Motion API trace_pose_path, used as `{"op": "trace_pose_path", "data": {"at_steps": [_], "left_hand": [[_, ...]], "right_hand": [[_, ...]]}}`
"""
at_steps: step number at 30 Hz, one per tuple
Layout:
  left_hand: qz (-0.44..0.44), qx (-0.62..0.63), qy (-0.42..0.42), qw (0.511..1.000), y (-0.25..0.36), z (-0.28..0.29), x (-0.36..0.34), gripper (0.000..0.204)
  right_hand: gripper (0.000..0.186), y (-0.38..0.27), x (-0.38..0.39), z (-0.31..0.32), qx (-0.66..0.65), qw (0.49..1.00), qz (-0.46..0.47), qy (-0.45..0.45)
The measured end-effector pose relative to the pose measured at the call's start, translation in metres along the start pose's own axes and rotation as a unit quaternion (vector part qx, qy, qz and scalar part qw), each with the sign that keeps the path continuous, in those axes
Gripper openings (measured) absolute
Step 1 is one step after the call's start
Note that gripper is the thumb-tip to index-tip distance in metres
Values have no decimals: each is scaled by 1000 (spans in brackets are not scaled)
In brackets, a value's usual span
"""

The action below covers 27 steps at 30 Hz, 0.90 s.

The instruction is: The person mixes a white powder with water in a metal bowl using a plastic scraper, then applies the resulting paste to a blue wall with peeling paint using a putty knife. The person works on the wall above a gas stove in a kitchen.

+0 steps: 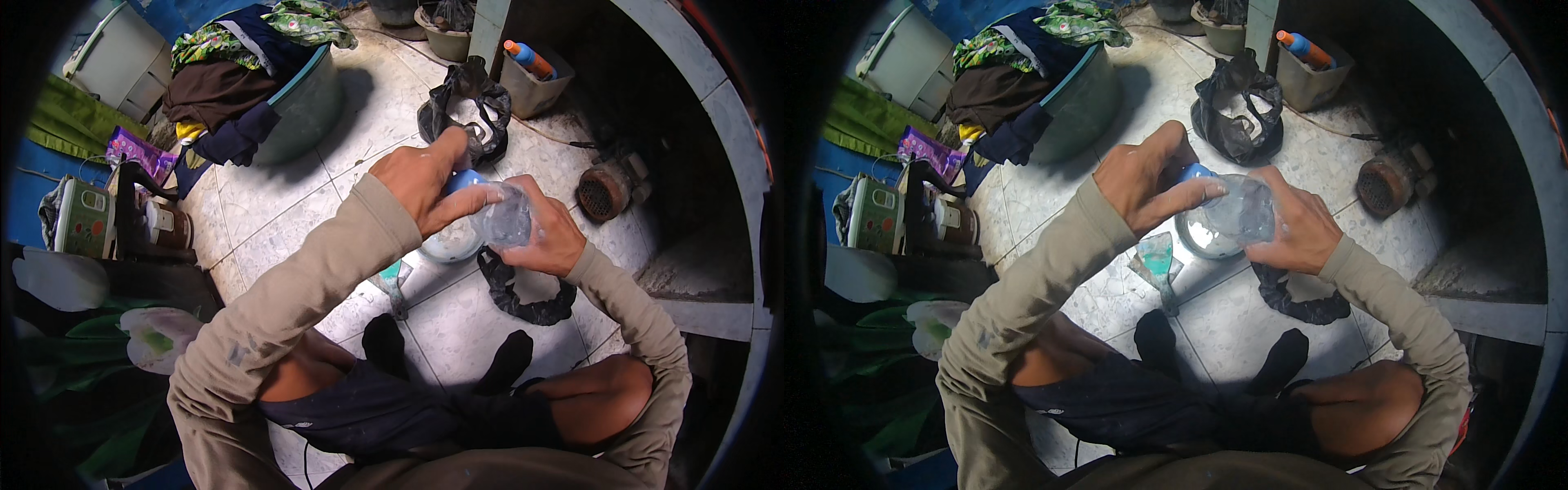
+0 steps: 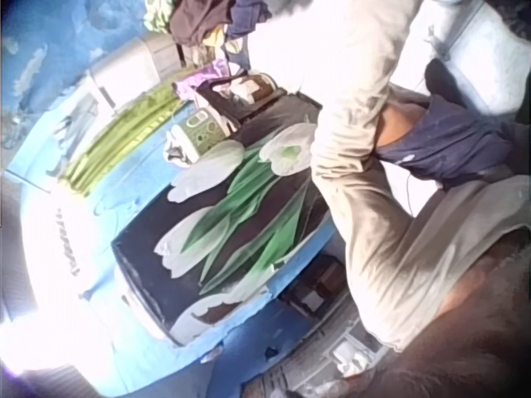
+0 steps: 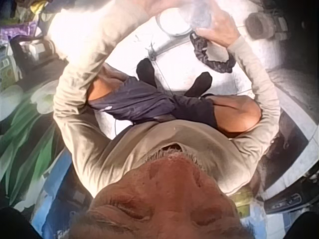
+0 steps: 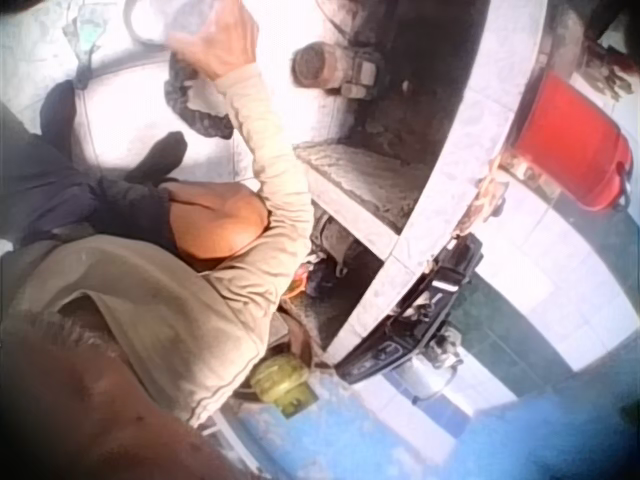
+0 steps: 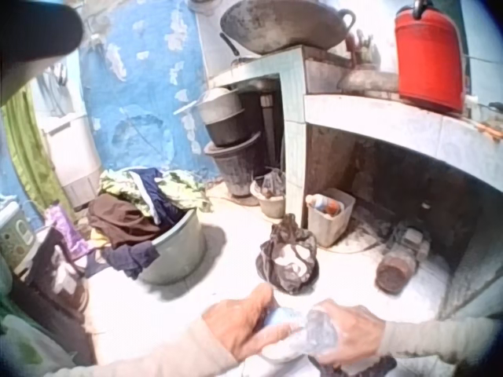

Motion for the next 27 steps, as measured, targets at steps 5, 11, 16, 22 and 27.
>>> {"op": "trace_pose_path", "data": {"at_steps": [5,11,16,22,27], "left_hand": [[159,41,53,985,-13,-5,-3,56],[140,45,59,987,-10,-6,-6,52],[-107,89,-6,990,-5,-5,-2,32],[-250,131,-83,956,-4,-1,-5,33],[-142,189,-105,966,-3,2,-3,35]], "right_hand": [[73,-12,6,6,208,965,67,143],[73,-11,4,5,131,984,25,115],[69,3,-4,5,-110,991,-27,-77],[70,-2,2,1,-260,945,-7,-197],[72,-3,5,-3,-267,948,-3,-173]]}}
Point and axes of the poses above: each hand's wrist, its own x-axis away from the middle knuckle, its own z-axis out of the back of the hand, y = z × x, the point moved 4 cm from there along -x, towards the middle knuckle, and after that the axes turned 9 degrees about x, right-handed, at the moved point
